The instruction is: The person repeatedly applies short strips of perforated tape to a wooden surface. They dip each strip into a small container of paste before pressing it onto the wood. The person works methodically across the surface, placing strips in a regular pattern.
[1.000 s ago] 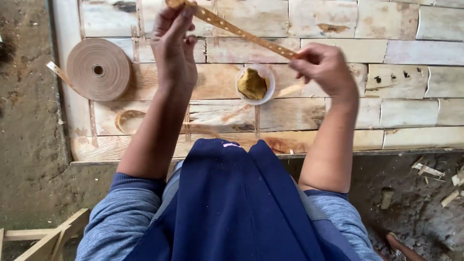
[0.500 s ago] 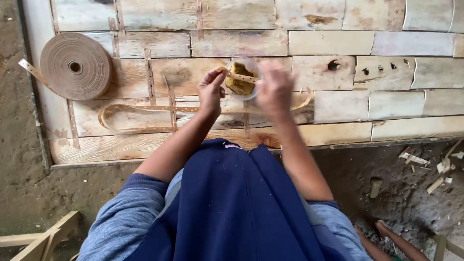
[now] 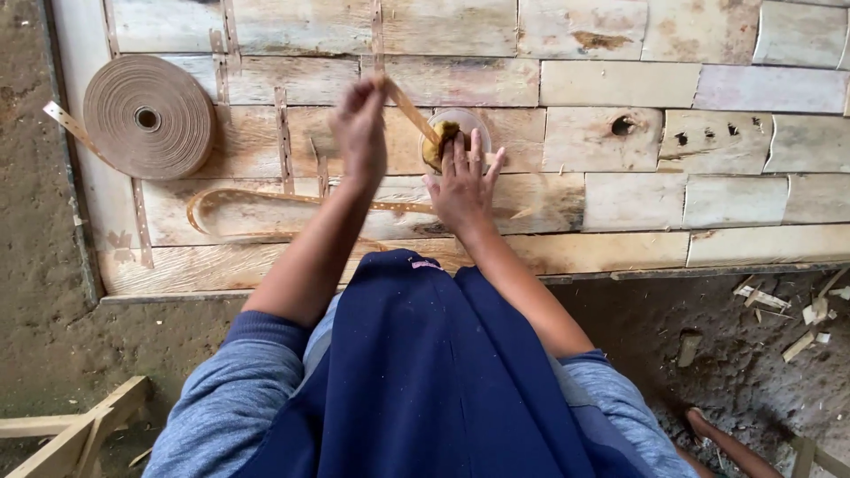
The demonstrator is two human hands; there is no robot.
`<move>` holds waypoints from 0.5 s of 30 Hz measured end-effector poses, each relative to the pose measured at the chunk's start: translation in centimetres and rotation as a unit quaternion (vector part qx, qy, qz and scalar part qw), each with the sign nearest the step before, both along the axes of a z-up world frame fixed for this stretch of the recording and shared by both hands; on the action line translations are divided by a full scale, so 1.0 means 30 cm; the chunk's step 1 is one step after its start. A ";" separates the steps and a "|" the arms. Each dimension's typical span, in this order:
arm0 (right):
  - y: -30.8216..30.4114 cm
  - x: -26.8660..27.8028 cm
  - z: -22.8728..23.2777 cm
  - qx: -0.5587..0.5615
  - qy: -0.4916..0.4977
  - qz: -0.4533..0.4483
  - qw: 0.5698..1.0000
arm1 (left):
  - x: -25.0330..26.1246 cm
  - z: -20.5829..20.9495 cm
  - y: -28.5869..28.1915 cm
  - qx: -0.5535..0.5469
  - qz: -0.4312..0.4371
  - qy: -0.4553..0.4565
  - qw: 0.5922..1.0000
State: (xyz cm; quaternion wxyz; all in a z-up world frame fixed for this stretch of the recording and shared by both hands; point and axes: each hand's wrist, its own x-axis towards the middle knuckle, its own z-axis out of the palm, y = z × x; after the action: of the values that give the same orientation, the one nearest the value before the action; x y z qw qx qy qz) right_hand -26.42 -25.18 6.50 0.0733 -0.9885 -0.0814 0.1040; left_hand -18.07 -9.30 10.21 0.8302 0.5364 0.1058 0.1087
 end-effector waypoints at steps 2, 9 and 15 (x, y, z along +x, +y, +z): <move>-0.006 -0.013 -0.034 -0.001 -0.039 0.011 0.999 | 0.080 0.080 0.064 -0.011 0.054 -0.066 0.996; 0.020 0.076 0.172 0.015 0.145 -0.069 0.987 | 0.075 0.385 0.176 0.086 -0.007 -0.164 0.983; 0.088 0.198 0.460 0.401 -0.026 -0.003 0.916 | 0.007 0.558 0.232 0.201 -0.094 -0.201 0.954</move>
State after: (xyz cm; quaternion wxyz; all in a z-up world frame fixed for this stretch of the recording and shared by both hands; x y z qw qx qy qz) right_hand -20.48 -22.54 20.30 0.4621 -0.8785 -0.1156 0.0363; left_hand -17.85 -2.33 26.96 0.7160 0.6664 -0.1381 0.1552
